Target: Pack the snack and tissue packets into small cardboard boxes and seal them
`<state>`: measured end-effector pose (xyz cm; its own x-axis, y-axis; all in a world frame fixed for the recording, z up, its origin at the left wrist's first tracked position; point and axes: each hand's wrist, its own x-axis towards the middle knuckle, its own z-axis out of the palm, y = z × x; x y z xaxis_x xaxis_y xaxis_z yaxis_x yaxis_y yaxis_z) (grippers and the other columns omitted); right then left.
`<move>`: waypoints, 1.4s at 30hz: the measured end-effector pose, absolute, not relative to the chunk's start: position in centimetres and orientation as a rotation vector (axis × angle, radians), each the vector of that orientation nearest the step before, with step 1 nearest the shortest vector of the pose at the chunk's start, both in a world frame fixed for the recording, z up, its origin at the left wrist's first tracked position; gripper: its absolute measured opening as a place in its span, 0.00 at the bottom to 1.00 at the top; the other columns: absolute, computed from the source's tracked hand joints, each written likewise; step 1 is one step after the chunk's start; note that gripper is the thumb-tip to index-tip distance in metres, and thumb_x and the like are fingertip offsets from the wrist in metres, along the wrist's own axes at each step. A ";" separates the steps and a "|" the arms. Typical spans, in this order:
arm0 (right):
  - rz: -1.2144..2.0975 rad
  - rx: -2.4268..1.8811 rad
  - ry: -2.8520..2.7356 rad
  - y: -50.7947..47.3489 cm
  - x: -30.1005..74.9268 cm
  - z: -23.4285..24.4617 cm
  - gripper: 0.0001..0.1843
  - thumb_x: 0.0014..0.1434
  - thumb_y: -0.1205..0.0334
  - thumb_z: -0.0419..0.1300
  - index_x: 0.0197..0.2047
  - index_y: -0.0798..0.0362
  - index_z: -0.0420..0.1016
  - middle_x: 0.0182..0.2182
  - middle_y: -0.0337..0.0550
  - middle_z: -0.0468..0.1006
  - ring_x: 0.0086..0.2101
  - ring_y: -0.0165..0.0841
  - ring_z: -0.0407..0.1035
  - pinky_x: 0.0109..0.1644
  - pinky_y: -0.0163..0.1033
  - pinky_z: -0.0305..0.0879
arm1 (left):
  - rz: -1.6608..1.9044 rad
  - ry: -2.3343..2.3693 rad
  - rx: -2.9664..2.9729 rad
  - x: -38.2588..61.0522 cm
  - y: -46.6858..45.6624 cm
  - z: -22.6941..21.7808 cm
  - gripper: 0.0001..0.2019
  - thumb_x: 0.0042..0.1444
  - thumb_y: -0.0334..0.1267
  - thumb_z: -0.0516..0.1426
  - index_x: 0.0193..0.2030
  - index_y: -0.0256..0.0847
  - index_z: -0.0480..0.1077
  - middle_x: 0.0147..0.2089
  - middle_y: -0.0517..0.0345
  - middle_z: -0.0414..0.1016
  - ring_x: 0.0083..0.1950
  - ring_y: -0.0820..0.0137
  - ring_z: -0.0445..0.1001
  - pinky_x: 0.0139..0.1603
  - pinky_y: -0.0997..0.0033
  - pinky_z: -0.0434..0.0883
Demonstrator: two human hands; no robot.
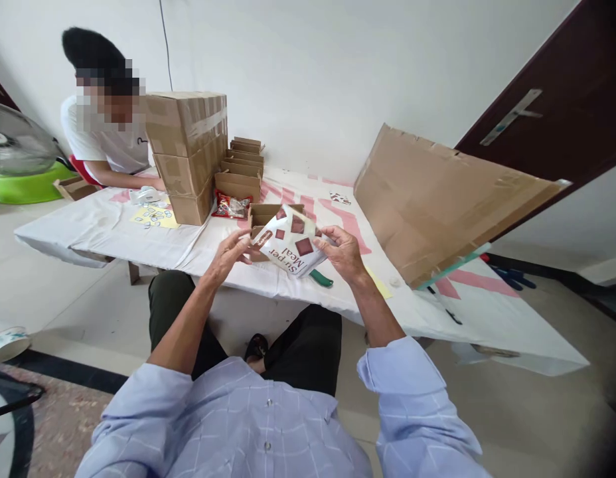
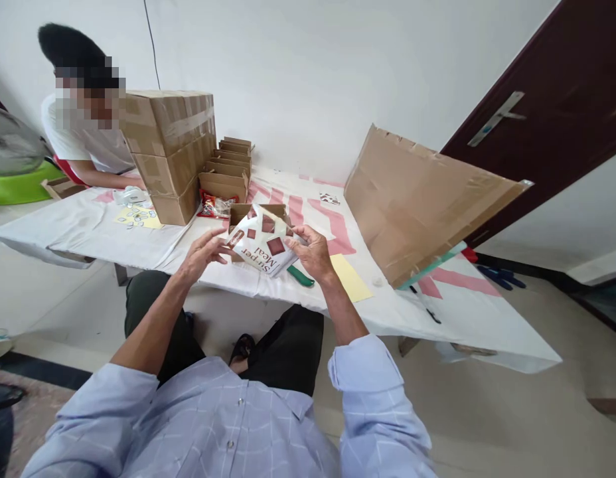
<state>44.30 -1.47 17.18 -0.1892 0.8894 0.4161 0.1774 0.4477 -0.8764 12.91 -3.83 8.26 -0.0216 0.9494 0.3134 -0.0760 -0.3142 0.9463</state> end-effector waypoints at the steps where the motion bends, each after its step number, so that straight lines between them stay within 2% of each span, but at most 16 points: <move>1: 0.879 -0.941 -1.652 -1.7 43.7 16.5 0.23 0.53 0.41 0.79 0.41 0.50 0.83 0.41 0.44 0.88 0.42 0.41 0.80 0.48 0.46 0.77 | 1.427 0.935 1.349 13.4 -5.1 8.5 0.35 0.60 0.63 0.69 0.65 0.40 0.75 0.48 0.48 0.83 0.41 0.61 0.86 0.34 0.68 0.82; 5: 0.951 -0.933 -1.580 -2.6 41.3 14.7 0.25 0.52 0.39 0.79 0.42 0.48 0.83 0.41 0.43 0.87 0.43 0.42 0.79 0.49 0.46 0.78 | 1.446 0.947 1.228 15.1 -7.9 8.8 0.28 0.49 0.58 0.76 0.45 0.37 0.78 0.33 0.59 0.77 0.28 0.71 0.75 0.24 0.74 0.78; 8: 1.062 -0.871 -1.413 -3.7 39.6 13.5 0.31 0.52 0.35 0.78 0.50 0.46 0.81 0.47 0.44 0.87 0.46 0.43 0.80 0.51 0.48 0.80 | 1.602 0.970 1.021 16.0 -8.6 8.5 0.29 0.44 0.58 0.78 0.41 0.38 0.76 0.31 0.61 0.74 0.27 0.73 0.73 0.21 0.75 0.76; 12: 1.243 -0.784 -1.334 -5.6 37.1 11.6 0.37 0.58 0.32 0.74 0.63 0.42 0.76 0.50 0.45 0.86 0.50 0.44 0.81 0.50 0.50 0.84 | 1.822 0.975 0.819 16.4 -9.1 8.7 0.32 0.38 0.56 0.80 0.42 0.40 0.74 0.36 0.61 0.76 0.31 0.72 0.75 0.21 0.76 0.77; 15: 1.230 -0.814 -1.345 -6.2 35.8 10.5 0.39 0.60 0.33 0.72 0.68 0.41 0.72 0.50 0.44 0.84 0.47 0.42 0.80 0.40 0.44 0.84 | 1.839 0.998 0.850 16.2 -9.5 9.4 0.32 0.38 0.56 0.79 0.42 0.40 0.74 0.37 0.60 0.76 0.32 0.72 0.76 0.21 0.77 0.77; 19: 1.161 -0.833 -1.356 -5.8 35.4 10.4 0.38 0.63 0.31 0.68 0.69 0.41 0.72 0.49 0.44 0.83 0.39 0.38 0.78 0.28 0.37 0.78 | 1.737 1.086 1.059 15.3 -9.8 10.2 0.28 0.43 0.55 0.78 0.41 0.40 0.73 0.35 0.61 0.75 0.34 0.70 0.77 0.25 0.75 0.79; 24: 1.117 -0.880 -1.383 -5.3 35.9 10.6 0.40 0.66 0.34 0.64 0.75 0.41 0.69 0.54 0.47 0.83 0.39 0.37 0.77 0.29 0.37 0.78 | 1.652 1.130 1.228 14.9 -9.4 10.8 0.28 0.51 0.54 0.74 0.51 0.42 0.73 0.38 0.60 0.77 0.35 0.68 0.78 0.24 0.76 0.76; 27: 1.091 -0.940 -1.377 -5.2 36.0 9.7 0.40 0.66 0.35 0.63 0.76 0.41 0.68 0.56 0.47 0.82 0.40 0.37 0.77 0.29 0.36 0.77 | 1.616 1.152 1.272 15.1 -8.8 10.2 0.26 0.54 0.55 0.72 0.51 0.42 0.72 0.37 0.61 0.74 0.34 0.69 0.76 0.24 0.77 0.75; 32: 1.162 -1.031 -1.342 -5.6 36.0 5.9 0.41 0.63 0.35 0.62 0.74 0.44 0.69 0.54 0.47 0.82 0.39 0.39 0.78 0.27 0.37 0.76 | 1.489 1.235 1.187 15.3 -8.6 6.8 0.30 0.55 0.60 0.71 0.54 0.41 0.72 0.39 0.59 0.76 0.34 0.69 0.76 0.23 0.78 0.74; 34: 1.199 -1.095 -1.313 -6.1 35.9 3.9 0.40 0.62 0.36 0.63 0.71 0.46 0.71 0.49 0.47 0.82 0.37 0.39 0.77 0.26 0.38 0.76 | 1.436 1.268 1.140 15.3 -8.8 4.8 0.33 0.54 0.62 0.71 0.56 0.40 0.73 0.40 0.58 0.77 0.34 0.69 0.76 0.22 0.79 0.72; 37: 1.262 -1.182 -1.272 -7.0 35.9 1.1 0.39 0.61 0.37 0.63 0.69 0.48 0.72 0.42 0.46 0.83 0.34 0.39 0.76 0.26 0.40 0.76 | 1.391 1.311 1.085 15.3 -9.3 1.9 0.34 0.51 0.61 0.72 0.55 0.39 0.73 0.39 0.57 0.77 0.34 0.69 0.76 0.22 0.80 0.69; 42: 1.315 -1.233 -1.221 -8.1 35.8 -1.6 0.41 0.59 0.37 0.64 0.69 0.50 0.72 0.39 0.44 0.83 0.33 0.39 0.76 0.26 0.41 0.75 | 1.354 1.368 1.004 15.5 -10.3 -1.6 0.33 0.49 0.62 0.73 0.51 0.39 0.73 0.34 0.59 0.75 0.30 0.71 0.74 0.20 0.80 0.67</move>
